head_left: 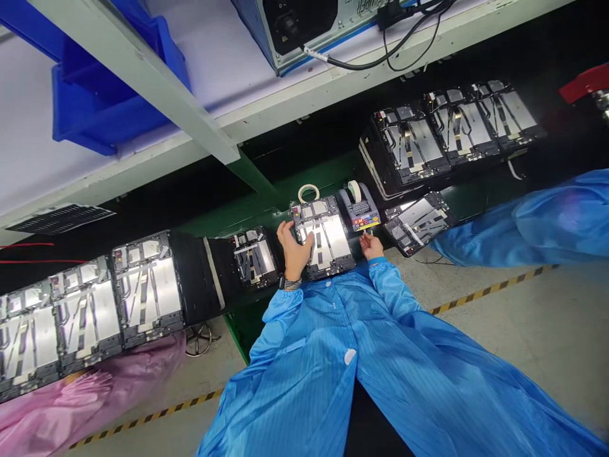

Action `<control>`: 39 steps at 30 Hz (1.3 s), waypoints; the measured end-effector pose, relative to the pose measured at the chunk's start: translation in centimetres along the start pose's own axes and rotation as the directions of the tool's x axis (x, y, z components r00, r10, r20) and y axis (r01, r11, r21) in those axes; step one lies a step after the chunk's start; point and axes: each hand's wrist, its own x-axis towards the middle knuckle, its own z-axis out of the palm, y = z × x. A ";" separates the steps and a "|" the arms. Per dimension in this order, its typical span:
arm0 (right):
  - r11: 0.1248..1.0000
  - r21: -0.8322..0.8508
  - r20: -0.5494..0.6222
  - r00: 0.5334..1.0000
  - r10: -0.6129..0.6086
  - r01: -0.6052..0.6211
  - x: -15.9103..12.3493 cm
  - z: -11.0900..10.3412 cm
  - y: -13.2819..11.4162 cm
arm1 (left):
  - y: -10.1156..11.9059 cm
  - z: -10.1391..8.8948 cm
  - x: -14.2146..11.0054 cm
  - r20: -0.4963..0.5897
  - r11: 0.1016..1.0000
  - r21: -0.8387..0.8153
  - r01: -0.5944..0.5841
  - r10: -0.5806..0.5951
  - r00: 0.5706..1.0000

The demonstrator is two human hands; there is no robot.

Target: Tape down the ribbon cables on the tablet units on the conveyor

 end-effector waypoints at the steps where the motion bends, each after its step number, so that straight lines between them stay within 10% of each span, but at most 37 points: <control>1: 1.000 -0.006 -0.014 1.000 0.002 -0.002 0.0 0.1 0.0 | 0.1 0.5 0.3 0.016 1.000 0.011 -0.006 0.006 1.000; 9: 0.997 -0.064 -0.114 0.992 -0.049 0.042 -0.8 0.5 0.3 | 0.6 2.9 2.8 0.154 0.916 0.396 -0.072 0.011 0.988; 15: 0.972 -0.117 -0.008 0.978 -0.207 0.204 -5.7 -4.2 1.7 | 0.8 2.8 3.1 0.154 0.813 0.579 -0.069 -0.026 0.988; 19: 0.782 -0.128 0.338 0.768 -0.543 0.610 -8.9 -5.3 -0.5 | 2.0 2.9 3.7 0.171 0.747 0.659 -0.090 -0.032 0.985; 24: 0.533 -0.131 0.446 0.530 -0.721 0.836 -9.5 -0.3 -5.0 | 5.5 6.6 5.2 0.288 0.637 0.740 -0.218 -0.006 0.958; 29: 0.427 -0.142 0.581 0.424 -0.695 0.893 -8.7 4.6 -6.5 | 7.1 9.4 7.2 0.390 0.549 0.790 -0.273 -0.106 0.915; 39: 0.208 -0.196 0.839 0.274 -0.469 0.958 -5.8 9.5 -7.7 | 5.6 6.8 12.1 0.531 0.548 0.786 -0.286 -0.362 0.766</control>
